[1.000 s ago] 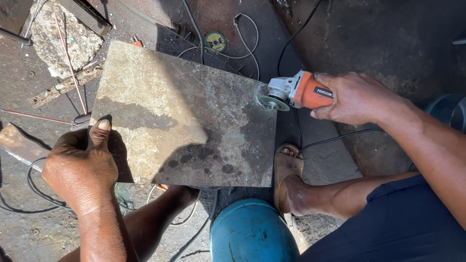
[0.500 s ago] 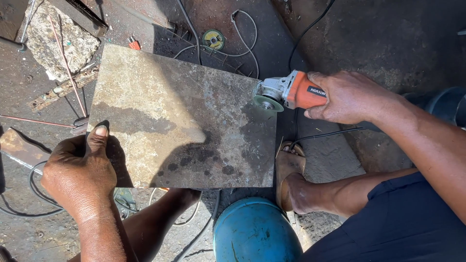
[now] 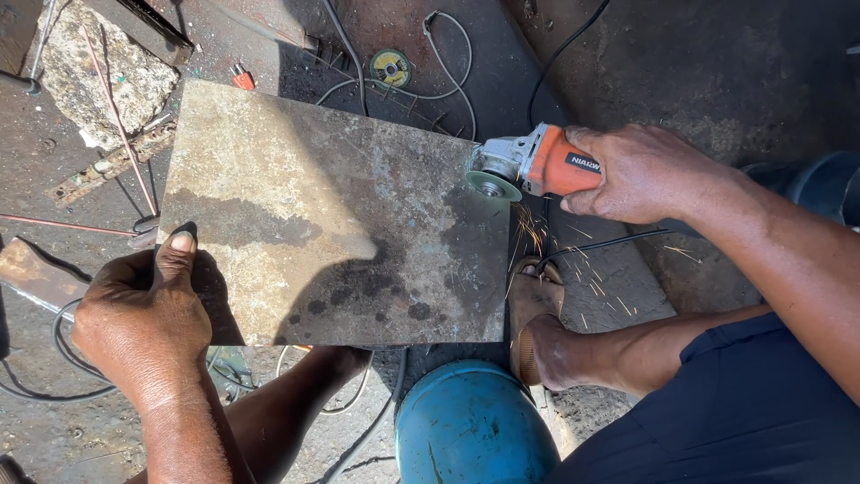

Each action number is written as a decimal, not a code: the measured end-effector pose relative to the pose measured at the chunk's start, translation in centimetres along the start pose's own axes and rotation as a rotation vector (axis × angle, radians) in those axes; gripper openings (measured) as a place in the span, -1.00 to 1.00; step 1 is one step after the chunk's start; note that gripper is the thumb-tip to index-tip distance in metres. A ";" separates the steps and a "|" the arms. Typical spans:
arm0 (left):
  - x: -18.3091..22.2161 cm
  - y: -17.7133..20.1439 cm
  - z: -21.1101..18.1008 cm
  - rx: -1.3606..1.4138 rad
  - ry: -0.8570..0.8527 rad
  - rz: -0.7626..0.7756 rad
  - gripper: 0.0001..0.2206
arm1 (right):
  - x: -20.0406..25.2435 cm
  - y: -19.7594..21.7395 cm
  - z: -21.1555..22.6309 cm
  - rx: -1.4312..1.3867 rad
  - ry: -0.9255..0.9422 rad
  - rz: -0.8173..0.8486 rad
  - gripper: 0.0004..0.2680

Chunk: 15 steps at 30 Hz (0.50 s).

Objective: Using a handheld angle grinder to cut or grind the edge of a metal plate while holding it by hand.

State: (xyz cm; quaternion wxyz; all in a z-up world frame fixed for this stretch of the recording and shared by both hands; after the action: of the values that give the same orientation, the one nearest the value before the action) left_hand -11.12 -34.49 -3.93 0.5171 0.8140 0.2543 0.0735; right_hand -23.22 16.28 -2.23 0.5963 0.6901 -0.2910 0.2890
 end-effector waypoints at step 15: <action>-0.1 -0.3 0.5 0.017 0.039 0.007 -0.65 | 0.7 1.0 0.2 0.044 -0.031 -0.035 -0.23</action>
State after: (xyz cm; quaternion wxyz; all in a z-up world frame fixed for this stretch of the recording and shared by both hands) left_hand -11.09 -34.82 -4.44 0.5051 0.8175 0.2621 0.0891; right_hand -23.48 15.88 -1.10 0.5813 0.7125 -0.2816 0.2740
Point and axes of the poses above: each hand's wrist, its own x-axis away from the middle knuckle, its own y-axis out of the back of the hand, z = x × y, the point moved 8 cm from there along -x, towards the middle knuckle, and after that the axes turned 4 degrees about -y, right-handed, at the moved point
